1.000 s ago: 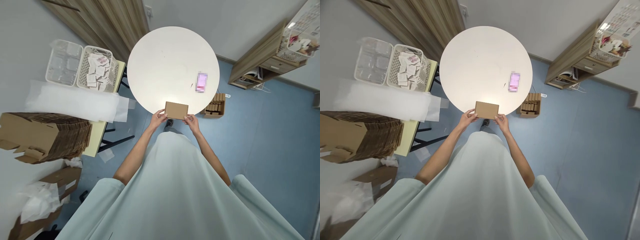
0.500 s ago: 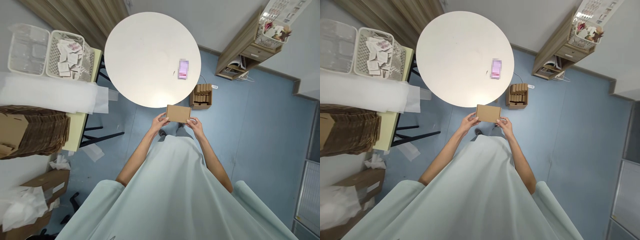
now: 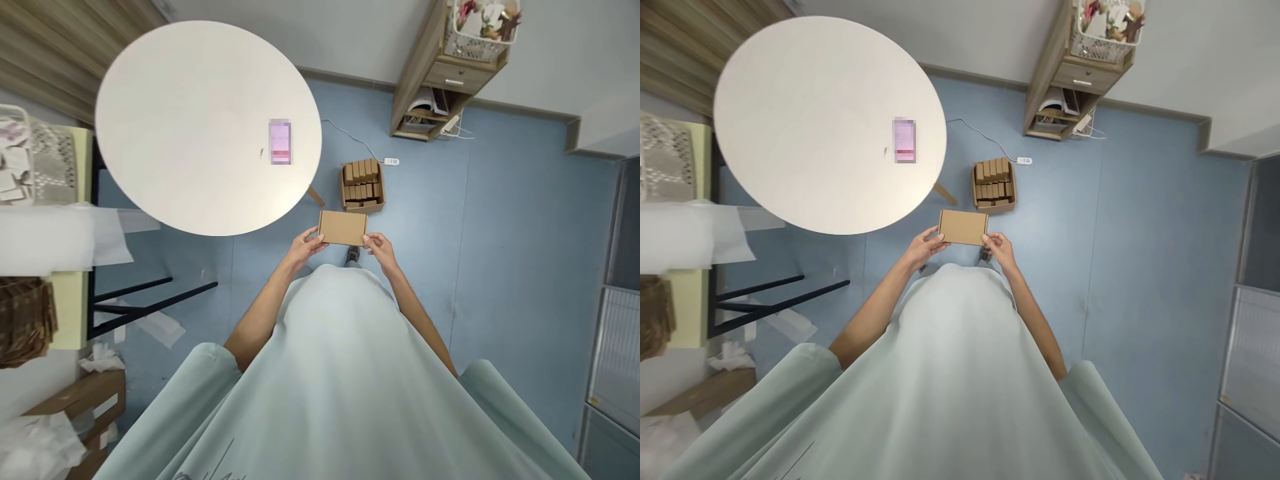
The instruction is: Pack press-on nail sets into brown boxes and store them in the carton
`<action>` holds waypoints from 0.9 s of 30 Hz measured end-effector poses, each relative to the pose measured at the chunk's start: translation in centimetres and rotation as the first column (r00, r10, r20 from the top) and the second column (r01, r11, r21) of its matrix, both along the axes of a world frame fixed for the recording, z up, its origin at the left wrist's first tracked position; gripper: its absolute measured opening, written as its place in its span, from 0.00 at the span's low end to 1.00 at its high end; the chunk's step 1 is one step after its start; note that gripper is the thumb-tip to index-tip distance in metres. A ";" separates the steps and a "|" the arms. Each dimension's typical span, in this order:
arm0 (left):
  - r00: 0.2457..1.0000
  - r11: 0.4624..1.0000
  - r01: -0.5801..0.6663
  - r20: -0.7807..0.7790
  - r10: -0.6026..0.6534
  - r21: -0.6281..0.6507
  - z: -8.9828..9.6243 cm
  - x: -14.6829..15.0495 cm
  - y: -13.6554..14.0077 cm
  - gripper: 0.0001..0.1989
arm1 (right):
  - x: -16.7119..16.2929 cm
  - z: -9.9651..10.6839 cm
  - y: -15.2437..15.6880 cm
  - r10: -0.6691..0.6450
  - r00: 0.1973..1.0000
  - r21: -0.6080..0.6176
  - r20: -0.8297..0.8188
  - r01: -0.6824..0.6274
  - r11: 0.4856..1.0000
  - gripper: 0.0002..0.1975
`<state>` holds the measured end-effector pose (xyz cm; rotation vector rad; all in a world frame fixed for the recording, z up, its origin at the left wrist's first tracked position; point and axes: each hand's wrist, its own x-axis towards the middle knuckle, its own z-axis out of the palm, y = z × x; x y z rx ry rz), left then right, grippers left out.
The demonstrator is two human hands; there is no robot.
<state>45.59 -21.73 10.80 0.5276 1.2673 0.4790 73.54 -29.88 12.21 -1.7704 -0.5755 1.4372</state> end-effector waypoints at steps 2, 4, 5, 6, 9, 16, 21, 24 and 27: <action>1.000 1.000 0.007 0.005 -0.007 -0.024 -0.3 2.7 0.4 0.35 | 3.5 -0.1 0.7 0.002 1.000 -0.008 0.030 -0.002 1.000 0.35; 1.000 0.998 0.017 0.015 -0.016 -0.053 -0.5 4.8 0.6 0.35 | 6.3 -0.3 1.5 -0.002 0.999 -0.016 0.037 0.003 1.000 0.37; 1.000 0.997 0.021 0.021 -0.020 -0.069 -0.6 5.7 0.8 0.34 | 7.4 -0.5 2.0 0.002 0.999 -0.020 0.033 -0.001 1.000 0.39; 0.999 0.996 0.024 0.026 -0.022 -0.084 -0.7 6.5 1.0 0.34 | 8.3 -0.6 2.5 0.012 1.000 -0.023 0.028 -0.011 1.000 0.40; 0.999 0.992 0.022 0.039 -0.018 -0.124 -1.1 8.2 2.0 0.32 | 10.1 -1.1 4.2 0.052 0.998 -0.021 0.017 -0.052 0.998 0.40; 0.998 0.975 0.016 0.058 -0.004 -0.221 -3.8 11.5 8.0 0.26 | 11.2 -2.2 9.1 0.079 0.994 -0.031 0.079 -0.076 0.997 0.43; 0.982 0.969 0.182 -0.011 -0.186 -0.168 -6.4 16.0 13.4 0.27 | 11.6 -2.6 13.2 0.037 0.976 -0.131 0.215 -0.009 0.991 0.37; 0.946 0.947 0.312 -0.070 -0.317 -0.080 -8.2 19.5 16.4 0.34 | 12.1 -3.6 15.9 0.064 0.949 -0.223 0.310 0.007 0.975 0.28; 0.885 0.906 0.423 -0.218 -0.411 0.011 -9.9 23.0 18.7 0.40 | 13.0 -5.5 18.5 0.073 0.915 -0.273 0.397 0.042 0.961 0.25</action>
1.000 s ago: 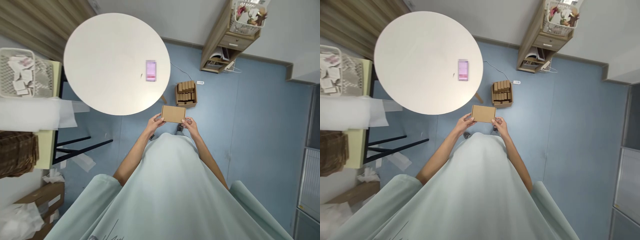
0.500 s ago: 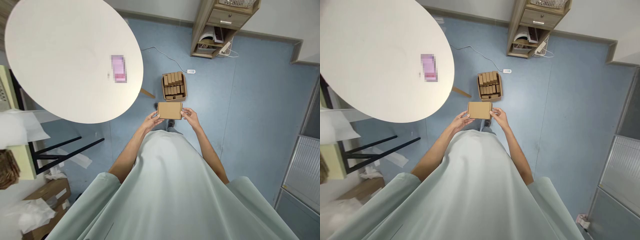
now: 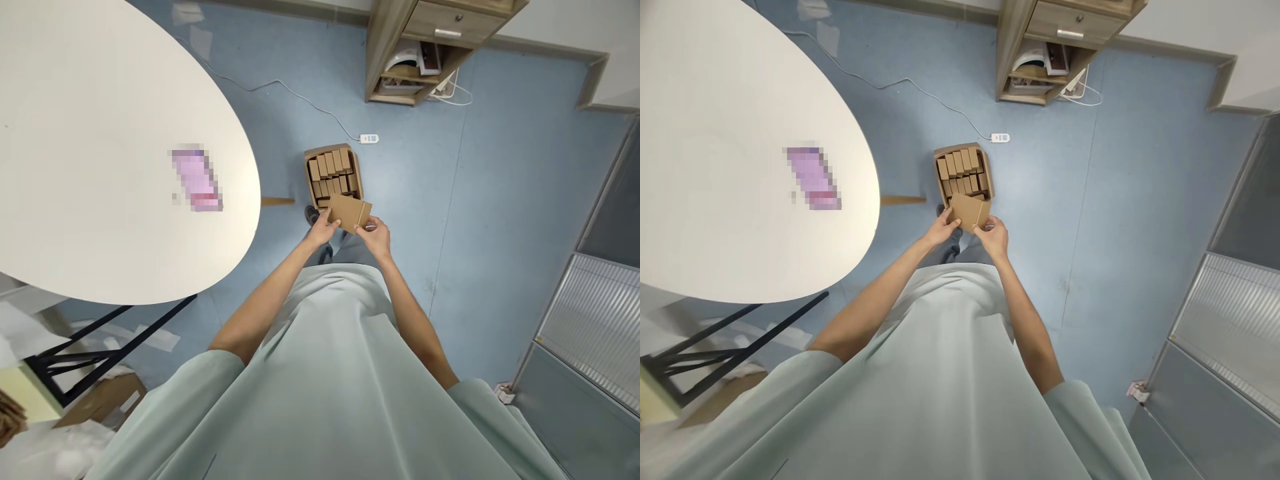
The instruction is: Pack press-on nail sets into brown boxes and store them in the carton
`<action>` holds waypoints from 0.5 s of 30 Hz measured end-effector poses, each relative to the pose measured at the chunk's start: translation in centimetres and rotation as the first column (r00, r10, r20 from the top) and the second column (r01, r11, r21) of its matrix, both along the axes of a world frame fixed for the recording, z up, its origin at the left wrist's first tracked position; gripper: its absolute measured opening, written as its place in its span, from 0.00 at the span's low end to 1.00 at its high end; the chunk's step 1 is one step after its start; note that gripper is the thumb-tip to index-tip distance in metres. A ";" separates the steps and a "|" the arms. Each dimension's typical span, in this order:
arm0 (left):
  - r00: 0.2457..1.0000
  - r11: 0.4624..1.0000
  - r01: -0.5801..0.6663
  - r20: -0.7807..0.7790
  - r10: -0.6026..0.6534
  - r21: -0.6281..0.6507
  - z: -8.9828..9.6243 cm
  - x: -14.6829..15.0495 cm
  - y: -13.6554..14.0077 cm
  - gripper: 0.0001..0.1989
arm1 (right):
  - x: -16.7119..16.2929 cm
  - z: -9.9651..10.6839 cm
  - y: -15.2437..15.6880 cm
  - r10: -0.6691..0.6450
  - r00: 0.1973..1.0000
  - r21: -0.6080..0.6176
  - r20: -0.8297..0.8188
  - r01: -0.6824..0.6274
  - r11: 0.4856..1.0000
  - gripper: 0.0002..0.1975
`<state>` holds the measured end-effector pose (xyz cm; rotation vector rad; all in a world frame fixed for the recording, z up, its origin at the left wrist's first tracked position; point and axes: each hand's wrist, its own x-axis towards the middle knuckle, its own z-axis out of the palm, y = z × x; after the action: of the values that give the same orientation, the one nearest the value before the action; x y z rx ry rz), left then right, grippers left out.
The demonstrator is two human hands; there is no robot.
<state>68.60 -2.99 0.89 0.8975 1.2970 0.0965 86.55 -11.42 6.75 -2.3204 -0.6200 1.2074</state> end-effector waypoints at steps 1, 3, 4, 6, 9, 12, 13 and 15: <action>0.999 0.999 0.038 -0.019 -0.038 0.029 -0.5 1.1 0.5 0.39 | 0.4 -0.7 0.8 0.004 1.000 -0.006 0.028 -0.004 1.000 0.25; 0.997 0.996 0.082 0.003 -0.083 0.046 -1.4 3.3 1.3 0.35 | 1.6 -2.4 2.4 0.029 0.996 -0.011 0.084 -0.029 1.000 0.24; 0.996 0.996 0.083 0.040 -0.085 0.042 -1.8 4.3 1.6 0.32 | 2.2 -3.3 3.2 0.048 0.993 -0.013 0.111 -0.047 0.999 0.24; 0.993 0.999 0.046 0.109 -0.048 0.027 -2.6 6.5 2.1 0.28 | 3.8 -5.2 4.9 0.083 0.984 -0.025 0.159 -0.080 0.996 0.24; 0.987 1.000 -0.024 0.161 0.025 -0.005 -4.2 9.7 3.3 0.24 | 6.4 -8.7 7.7 0.124 0.976 -0.069 0.180 -0.113 0.991 0.23; 0.984 0.997 -0.079 0.160 0.081 -0.015 -6.6 13.1 5.0 0.22 | 8.9 -13.0 10.2 0.145 0.975 -0.130 0.171 -0.123 0.984 0.22; 0.984 0.995 -0.096 0.151 0.095 -0.004 -7.7 14.2 5.7 0.21 | 9.6 -14.7 11.0 0.147 0.975 -0.140 0.165 -0.124 0.982 0.21; 0.984 0.991 -0.127 0.128 0.121 0.037 -10.3 16.1 7.1 0.20 | 10.8 -18.4 12.3 0.150 0.977 -0.139 0.152 -0.129 0.982 0.20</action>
<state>84.68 4.13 -9.45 0.8357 1.2366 0.2768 97.36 0.92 -11.67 -2.5380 -0.7954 1.1584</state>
